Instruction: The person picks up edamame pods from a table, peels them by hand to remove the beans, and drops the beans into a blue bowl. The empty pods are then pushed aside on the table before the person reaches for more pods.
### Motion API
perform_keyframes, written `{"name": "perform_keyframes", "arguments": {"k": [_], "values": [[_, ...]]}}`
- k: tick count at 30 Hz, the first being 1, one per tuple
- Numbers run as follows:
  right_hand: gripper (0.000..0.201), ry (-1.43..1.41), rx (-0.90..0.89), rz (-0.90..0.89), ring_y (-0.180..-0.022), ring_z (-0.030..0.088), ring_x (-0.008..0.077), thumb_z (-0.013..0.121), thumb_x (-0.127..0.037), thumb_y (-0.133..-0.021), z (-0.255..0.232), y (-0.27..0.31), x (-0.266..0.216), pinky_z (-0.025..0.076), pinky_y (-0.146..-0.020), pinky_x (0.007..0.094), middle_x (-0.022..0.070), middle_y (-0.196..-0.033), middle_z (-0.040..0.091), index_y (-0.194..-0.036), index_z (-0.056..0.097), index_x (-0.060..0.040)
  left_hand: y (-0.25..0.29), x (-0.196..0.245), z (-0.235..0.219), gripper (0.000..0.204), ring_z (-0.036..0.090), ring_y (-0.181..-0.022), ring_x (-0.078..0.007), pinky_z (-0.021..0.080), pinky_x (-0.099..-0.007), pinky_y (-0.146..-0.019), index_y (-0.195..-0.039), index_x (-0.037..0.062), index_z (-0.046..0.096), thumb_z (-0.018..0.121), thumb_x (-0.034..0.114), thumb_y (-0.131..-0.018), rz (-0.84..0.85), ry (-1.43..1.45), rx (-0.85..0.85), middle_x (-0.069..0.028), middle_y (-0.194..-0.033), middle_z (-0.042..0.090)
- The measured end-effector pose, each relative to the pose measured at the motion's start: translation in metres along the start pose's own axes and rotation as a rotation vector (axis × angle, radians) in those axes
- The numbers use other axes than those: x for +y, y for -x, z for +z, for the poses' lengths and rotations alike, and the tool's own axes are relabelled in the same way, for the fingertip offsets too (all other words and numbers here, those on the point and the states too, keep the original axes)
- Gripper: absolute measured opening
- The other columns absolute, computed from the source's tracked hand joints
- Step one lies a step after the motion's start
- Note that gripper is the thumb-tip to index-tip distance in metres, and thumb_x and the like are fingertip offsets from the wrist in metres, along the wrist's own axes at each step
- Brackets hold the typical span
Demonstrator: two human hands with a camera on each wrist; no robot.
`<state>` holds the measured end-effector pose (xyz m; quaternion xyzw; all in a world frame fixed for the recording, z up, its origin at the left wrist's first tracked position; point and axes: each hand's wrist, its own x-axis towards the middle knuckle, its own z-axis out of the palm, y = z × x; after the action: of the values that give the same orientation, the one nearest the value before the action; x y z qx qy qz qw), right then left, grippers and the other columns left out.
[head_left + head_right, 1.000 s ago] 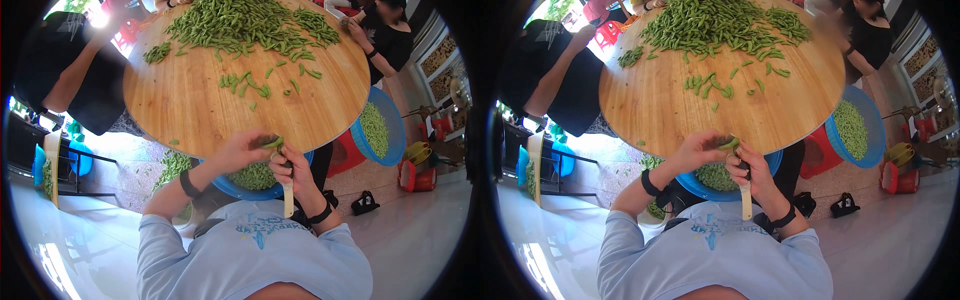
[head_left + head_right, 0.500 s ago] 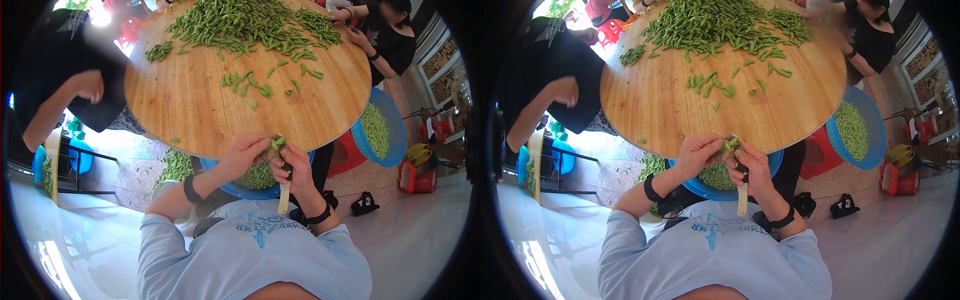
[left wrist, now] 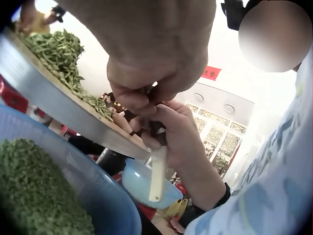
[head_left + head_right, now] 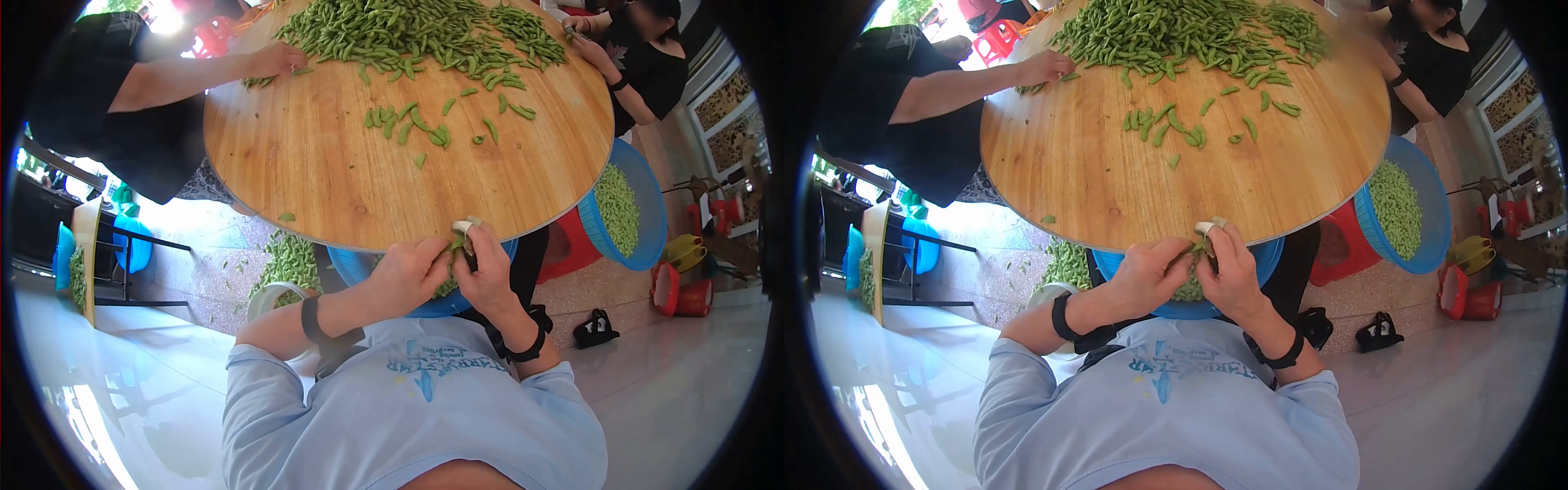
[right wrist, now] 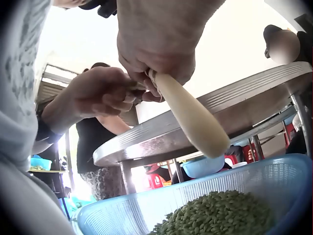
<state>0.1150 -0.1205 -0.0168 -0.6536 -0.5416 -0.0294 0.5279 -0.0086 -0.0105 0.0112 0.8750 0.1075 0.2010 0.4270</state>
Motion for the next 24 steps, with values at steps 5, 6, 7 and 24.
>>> {"name": "perform_keyframes", "arguments": {"k": [5, 6, 7, 24], "values": [[0.03, -0.003, -0.17, 0.043, -0.063, 0.054, 0.0331, 0.059, 0.008, -0.069, -0.006, 0.015, 0.009, 0.046, -0.055, 0.0359, 0.0158, -0.079, 0.051, -0.097, 0.051, 0.004, 0.014, -0.007, 0.007, 0.012, 0.059, -0.063, -0.0336, 0.046, -0.0377, -0.054, -0.091, -0.0022, 0.059, 0.058, 0.007, -0.082, -0.129, 0.1, -0.05, -0.0199, -0.071, 0.058], [0.028, 0.028, -0.224, 0.019, -0.064, 0.055, 0.0338, 0.06, 0.007, -0.067, -0.006, 0.019, 0.009, 0.047, -0.054, 0.037, 0.0161, -0.078, 0.051, -0.094, 0.05, 0.0031, 0.017, -0.011, 0.011, 0.012, 0.058, -0.062, -0.0336, 0.046, -0.0378, -0.055, -0.089, -0.0026, 0.059, 0.057, 0.006, -0.081, -0.246, 0.155, -0.078, -0.0201, -0.069, 0.057], [0.028, 0.017, -0.23, 0.025, -0.064, 0.055, 0.0338, 0.06, 0.007, -0.067, -0.004, 0.025, 0.008, 0.047, -0.054, 0.037, 0.0161, -0.078, 0.051, -0.094, 0.05, 0.0031, 0.021, -0.016, 0.015, 0.012, 0.058, -0.061, -0.0335, 0.046, -0.038, -0.055, -0.088, -0.003, 0.058, 0.056, 0.005, -0.08, -0.364, 0.209, -0.107, -0.0203, -0.067, 0.057], [0.024, 0.114, -0.362, 0.46, -0.073, 0.062, 0.0351, 0.058, -0.002, -0.076, -0.002, 0.062, 0.077, 0.049, -0.063, 0.0349, 0.0221, -0.082, 0.061, -0.1, 0.055, 0.0035, 0.013, -0.168, 0.022, 0.049, 0.048, -0.121, -0.0313, 0.036, -0.0404, -0.104, -0.131, 0.0119, 0.05, 0.052, 0.012, -0.081, 0.037, -0.524, -0.417, -0.0154, -0.132, 0.051]]}}
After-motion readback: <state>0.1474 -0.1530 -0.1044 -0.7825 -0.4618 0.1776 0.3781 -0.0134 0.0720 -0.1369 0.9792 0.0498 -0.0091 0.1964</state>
